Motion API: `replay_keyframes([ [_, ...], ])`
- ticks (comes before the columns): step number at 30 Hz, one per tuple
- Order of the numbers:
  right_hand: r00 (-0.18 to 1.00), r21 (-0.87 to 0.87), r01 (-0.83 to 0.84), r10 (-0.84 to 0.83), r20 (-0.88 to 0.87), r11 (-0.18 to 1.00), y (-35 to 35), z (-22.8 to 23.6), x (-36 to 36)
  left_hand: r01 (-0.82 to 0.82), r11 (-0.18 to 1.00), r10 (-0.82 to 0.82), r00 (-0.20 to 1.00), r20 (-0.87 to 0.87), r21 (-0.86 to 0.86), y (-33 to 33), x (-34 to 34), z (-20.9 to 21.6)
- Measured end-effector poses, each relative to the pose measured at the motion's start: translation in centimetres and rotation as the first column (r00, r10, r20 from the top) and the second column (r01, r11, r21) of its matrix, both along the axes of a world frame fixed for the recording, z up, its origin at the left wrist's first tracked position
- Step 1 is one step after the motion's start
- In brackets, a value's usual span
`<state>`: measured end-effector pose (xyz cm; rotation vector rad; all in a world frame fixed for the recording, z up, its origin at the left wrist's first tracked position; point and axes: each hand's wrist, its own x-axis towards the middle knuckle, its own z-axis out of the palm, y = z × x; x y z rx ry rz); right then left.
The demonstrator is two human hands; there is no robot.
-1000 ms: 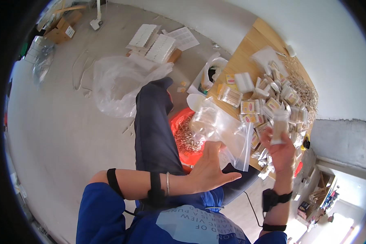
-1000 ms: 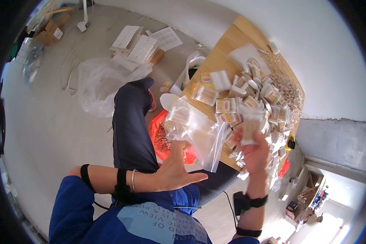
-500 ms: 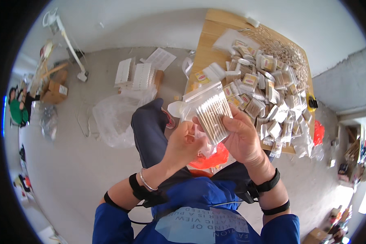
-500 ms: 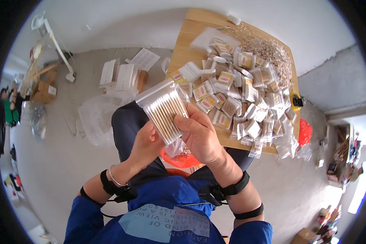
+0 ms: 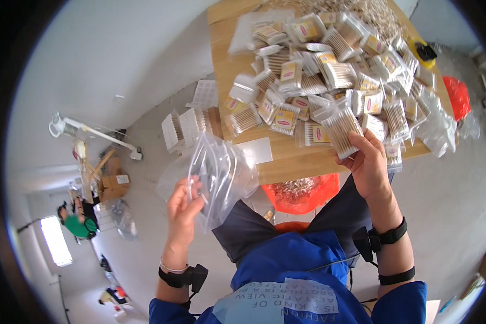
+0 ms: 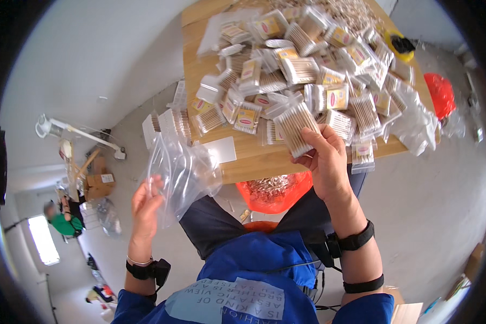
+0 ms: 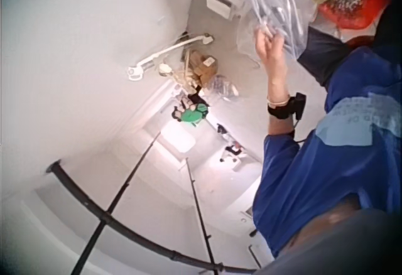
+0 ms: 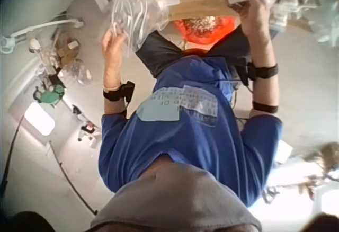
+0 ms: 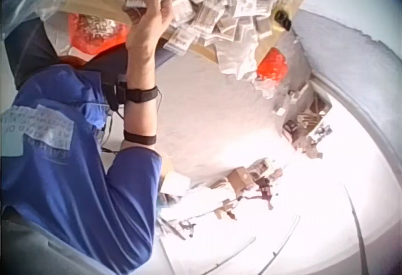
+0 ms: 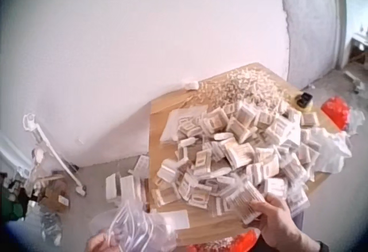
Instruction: Bagging cotton swabs into small plastic bags and then consolidating them into a larger bag.
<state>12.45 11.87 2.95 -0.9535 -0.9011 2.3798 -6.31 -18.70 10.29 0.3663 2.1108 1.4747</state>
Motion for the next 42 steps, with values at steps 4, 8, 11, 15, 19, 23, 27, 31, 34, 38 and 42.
replay_keyframes([
  [4,0.999,-0.029,-0.014,0.015,0.031,0.999,0.1,-1.5,0.3,-0.062,0.932,-0.069,0.937,0.341,0.357,0.0,-1.8,0.0],
  [8,0.999,-0.028,-0.011,0.012,0.033,1.0,0.9,-2.1,0.6,0.051,0.841,-0.275,0.898,0.344,0.539,0.7,-3.2,-0.4],
  [11,0.999,-0.037,0.001,0.001,0.038,0.999,1.4,-2.2,0.4,-0.012,0.832,-0.25,0.885,0.394,0.555,1.1,-3.7,-0.4],
  [15,0.999,-0.02,-0.033,0.033,0.011,0.999,1.6,-2.1,0.4,-0.133,0.827,-0.162,0.874,0.458,0.546,1.4,-3.4,-0.8],
  [19,0.998,-0.012,-0.054,0.054,-0.022,0.998,1.6,-1.2,0.0,-0.088,0.877,-0.121,0.91,0.396,0.472,1.5,-2.5,-2.0],
  [23,0.984,0.009,-0.037,0.038,-0.172,0.999,0.2,3.5,-1.5,-0.083,0.949,0.01,0.973,0.232,0.305,1.8,-0.2,-2.6],
  [27,0.847,-0.034,-0.142,0.103,-0.522,0.989,-4.3,9.5,-4.0,-0.098,0.984,0.083,0.991,0.105,0.15,3.7,2.1,-2.1],
  [31,0.775,-0.136,-0.359,0.213,-0.596,0.923,-9.4,11.1,-7.1,-0.083,0.994,0.078,0.995,0.069,0.066,4.6,3.4,-1.3],
  [34,0.771,0.005,-0.473,0.417,-0.481,0.881,-10.8,8.5,-8.8,-0.123,0.973,0.098,0.986,0.132,0.197,4.1,3.4,-1.2],
  [38,0.745,0.312,-0.652,0.66,0.093,0.691,-9.4,7.9,-9.1,-0.231,0.934,0.194,0.968,0.157,0.274,3.5,3.1,-1.9],
  [42,0.548,0.388,-0.834,0.673,0.496,0.393,-7.8,7.8,-9.6,-0.288,0.887,0.223,0.952,0.209,0.362,3.3,3.5,-2.9],
])
